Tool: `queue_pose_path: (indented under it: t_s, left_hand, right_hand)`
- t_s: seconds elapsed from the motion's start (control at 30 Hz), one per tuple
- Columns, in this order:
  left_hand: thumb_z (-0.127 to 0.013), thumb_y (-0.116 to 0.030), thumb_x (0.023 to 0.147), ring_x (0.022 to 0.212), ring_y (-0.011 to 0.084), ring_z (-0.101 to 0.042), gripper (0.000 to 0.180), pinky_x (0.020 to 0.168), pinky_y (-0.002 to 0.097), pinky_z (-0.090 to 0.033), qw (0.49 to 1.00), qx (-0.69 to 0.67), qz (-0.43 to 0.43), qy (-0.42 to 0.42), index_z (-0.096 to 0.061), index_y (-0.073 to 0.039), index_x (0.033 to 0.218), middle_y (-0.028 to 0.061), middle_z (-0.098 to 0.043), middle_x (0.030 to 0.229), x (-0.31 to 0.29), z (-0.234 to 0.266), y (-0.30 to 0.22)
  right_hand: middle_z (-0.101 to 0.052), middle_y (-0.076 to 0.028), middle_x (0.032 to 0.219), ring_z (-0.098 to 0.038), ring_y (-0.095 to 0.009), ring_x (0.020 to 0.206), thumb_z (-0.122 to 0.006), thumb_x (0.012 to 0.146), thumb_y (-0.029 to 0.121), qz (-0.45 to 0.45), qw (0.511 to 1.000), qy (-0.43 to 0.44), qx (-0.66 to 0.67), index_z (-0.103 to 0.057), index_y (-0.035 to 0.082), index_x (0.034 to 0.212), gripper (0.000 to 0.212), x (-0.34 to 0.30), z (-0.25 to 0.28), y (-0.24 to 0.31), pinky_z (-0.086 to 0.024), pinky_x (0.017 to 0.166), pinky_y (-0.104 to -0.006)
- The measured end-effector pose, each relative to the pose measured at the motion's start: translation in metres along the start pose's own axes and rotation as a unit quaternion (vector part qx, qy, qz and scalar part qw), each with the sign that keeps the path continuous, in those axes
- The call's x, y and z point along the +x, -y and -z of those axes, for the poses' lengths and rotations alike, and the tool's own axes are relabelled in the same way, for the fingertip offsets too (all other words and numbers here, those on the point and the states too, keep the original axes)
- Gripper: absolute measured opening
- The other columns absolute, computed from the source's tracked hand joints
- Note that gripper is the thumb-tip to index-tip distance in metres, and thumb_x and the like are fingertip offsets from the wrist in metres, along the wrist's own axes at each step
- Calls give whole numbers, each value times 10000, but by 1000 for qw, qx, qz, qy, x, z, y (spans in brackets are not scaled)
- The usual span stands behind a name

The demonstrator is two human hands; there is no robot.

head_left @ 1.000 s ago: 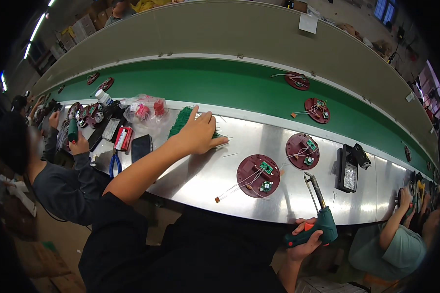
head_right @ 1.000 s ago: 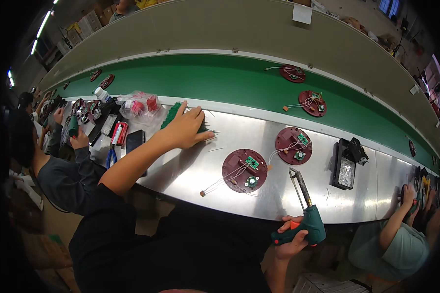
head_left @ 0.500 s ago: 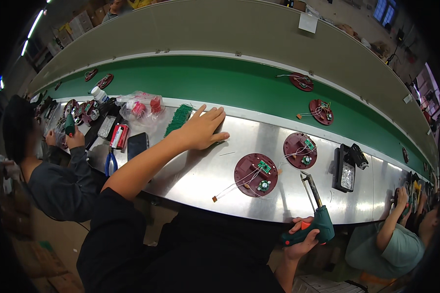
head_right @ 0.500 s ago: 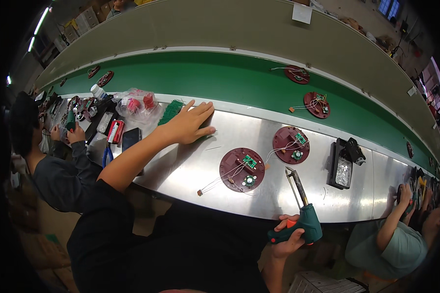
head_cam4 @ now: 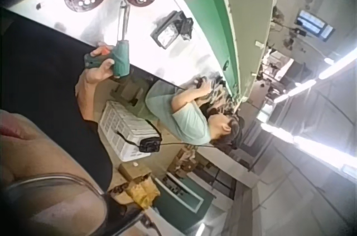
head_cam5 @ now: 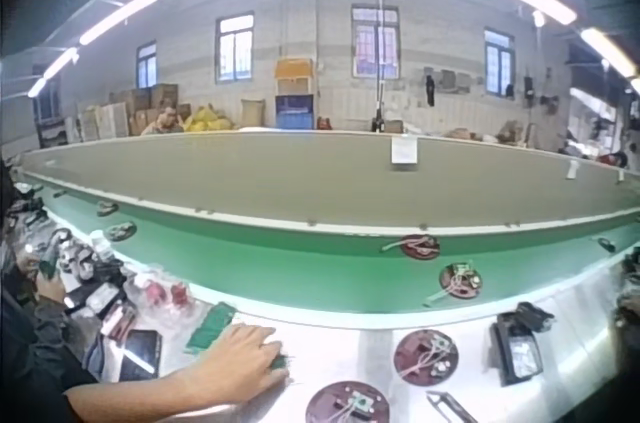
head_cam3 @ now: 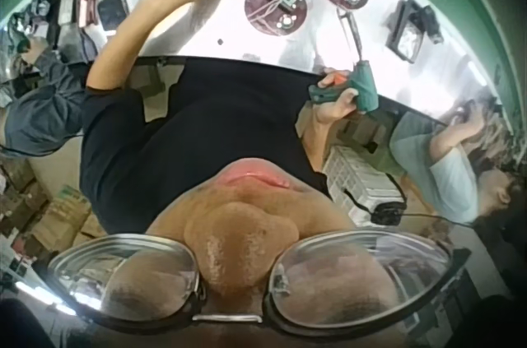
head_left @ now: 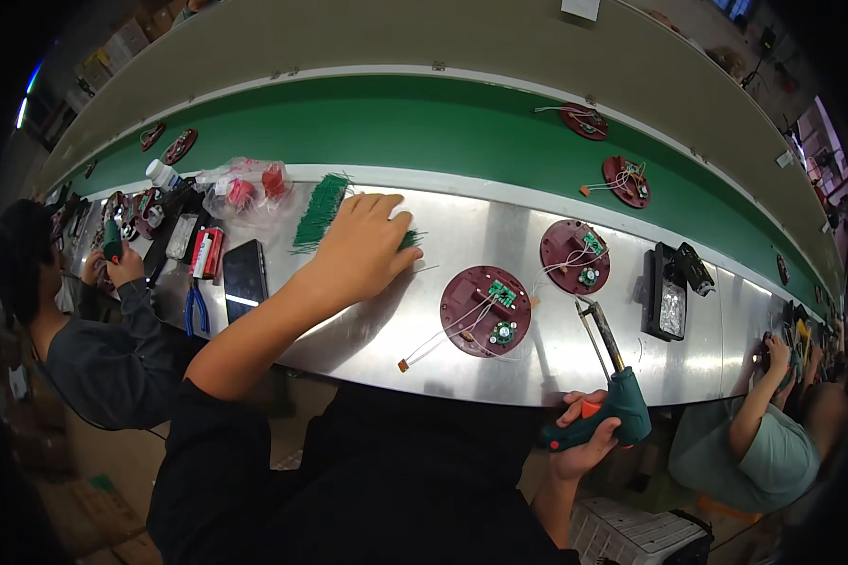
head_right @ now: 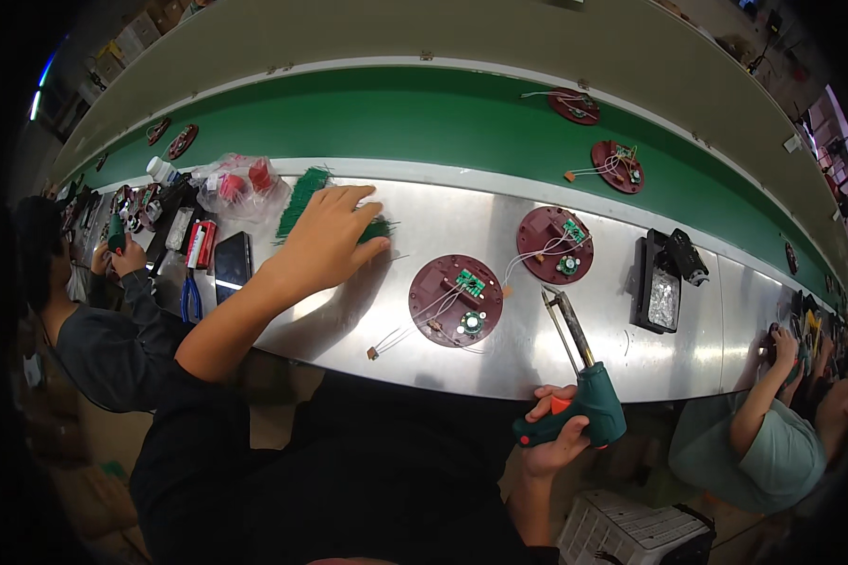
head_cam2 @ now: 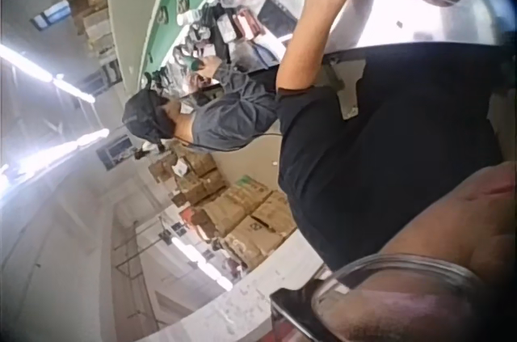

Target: Soldering components onto circular red circuit boards on a factory assembly line.

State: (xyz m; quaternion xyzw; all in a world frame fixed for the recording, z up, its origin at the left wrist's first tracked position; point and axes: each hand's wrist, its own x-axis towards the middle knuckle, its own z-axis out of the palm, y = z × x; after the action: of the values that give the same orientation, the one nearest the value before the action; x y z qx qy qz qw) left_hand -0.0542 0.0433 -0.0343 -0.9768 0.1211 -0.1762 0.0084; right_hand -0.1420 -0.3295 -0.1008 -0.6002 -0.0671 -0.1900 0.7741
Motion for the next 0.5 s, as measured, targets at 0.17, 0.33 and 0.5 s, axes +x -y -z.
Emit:
queue_pose_path:
  t_s: [0.17, 0.33, 0.5]
  left_hand:
    - [-798, -164, 854, 967, 369, -667, 207, 872, 506, -482, 975, -208, 40, 73, -664, -44, 956, 155, -708, 1022, 7, 5, -26]
    - [-717, -128, 895, 824, 419, -668, 148, 804, 533, -505, 948, -283, 70, 130, -638, -16, 953, 180, -708, 894, 4, -12, -25]
    - [-638, -130, 933, 831, 439, -662, 152, 803, 543, -511, 981, -160, 3, 109, -608, 20, 938, 208, -692, 877, 11, -28, -34]
  right_hand:
    - [-592, -109, 919, -571, -167, 626, -458, 1134, 486, -13, 1000, -7, 16, -532, -45, 1187, 538, -4, -3, -3, -530, 860, -422]
    - [-603, -127, 996, -589, -176, 642, -486, 1117, 516, -30, 999, 31, 24, -530, -51, 1226, 579, -3, -4, -1, -538, 838, -419]
    - [-611, -132, 1008, -615, -201, 709, -493, 1114, 520, -31, 998, 41, 33, -527, -56, 1220, 586, 0, -8, 3, -541, 823, -410]
